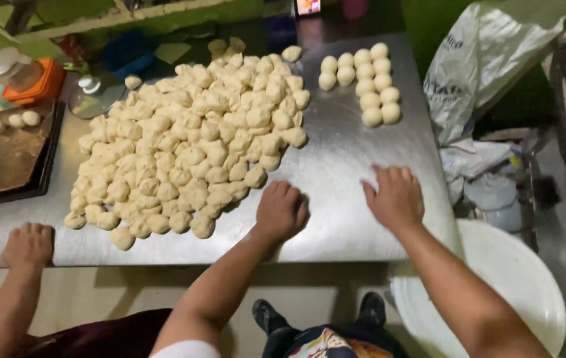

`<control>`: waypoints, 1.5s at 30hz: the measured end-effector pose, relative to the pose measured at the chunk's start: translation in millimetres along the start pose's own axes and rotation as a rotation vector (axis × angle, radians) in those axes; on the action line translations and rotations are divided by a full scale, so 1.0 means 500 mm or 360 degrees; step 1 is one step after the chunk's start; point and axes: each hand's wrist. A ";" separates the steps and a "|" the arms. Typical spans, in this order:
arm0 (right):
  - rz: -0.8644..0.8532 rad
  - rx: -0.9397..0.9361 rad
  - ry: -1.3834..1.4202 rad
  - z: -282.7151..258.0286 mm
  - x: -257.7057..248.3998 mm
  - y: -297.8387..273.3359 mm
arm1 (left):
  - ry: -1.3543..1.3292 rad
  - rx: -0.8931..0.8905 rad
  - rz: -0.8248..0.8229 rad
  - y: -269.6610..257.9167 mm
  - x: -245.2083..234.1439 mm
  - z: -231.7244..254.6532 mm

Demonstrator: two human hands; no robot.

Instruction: Rolling small portions of dough into uniform balls on a metal production table

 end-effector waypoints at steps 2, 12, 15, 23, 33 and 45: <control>-0.0138 0.0257 -0.0053 0.011 0.035 -0.007 | 0.0017 -0.0018 0.0044 0.005 -0.016 0.025; -0.0216 0.0751 -0.0308 -0.063 -0.009 -0.104 | -0.0236 -0.0094 -0.0347 -0.059 -0.102 -0.007; -0.0401 0.0954 -0.0233 -0.113 0.003 0.047 | -0.0301 0.0040 -0.0412 0.027 -0.062 0.030; -0.0291 0.0789 -0.0161 -0.102 -0.080 -0.134 | -0.0378 -0.0195 -0.0461 -0.067 -0.149 -0.003; -0.0171 0.0194 -0.0036 -0.104 -0.015 0.009 | -0.0116 -0.0285 -0.0229 -0.011 -0.026 0.087; 0.0062 -0.0187 0.0286 -0.083 -0.108 0.059 | 0.0381 -0.0792 -0.0039 0.063 0.033 0.082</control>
Point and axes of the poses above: each hand's wrist, its own y-axis towards the middle knuckle, its own x-axis out of the palm, z = x × y, and after that the axes turned 7 degrees about y, right-handed
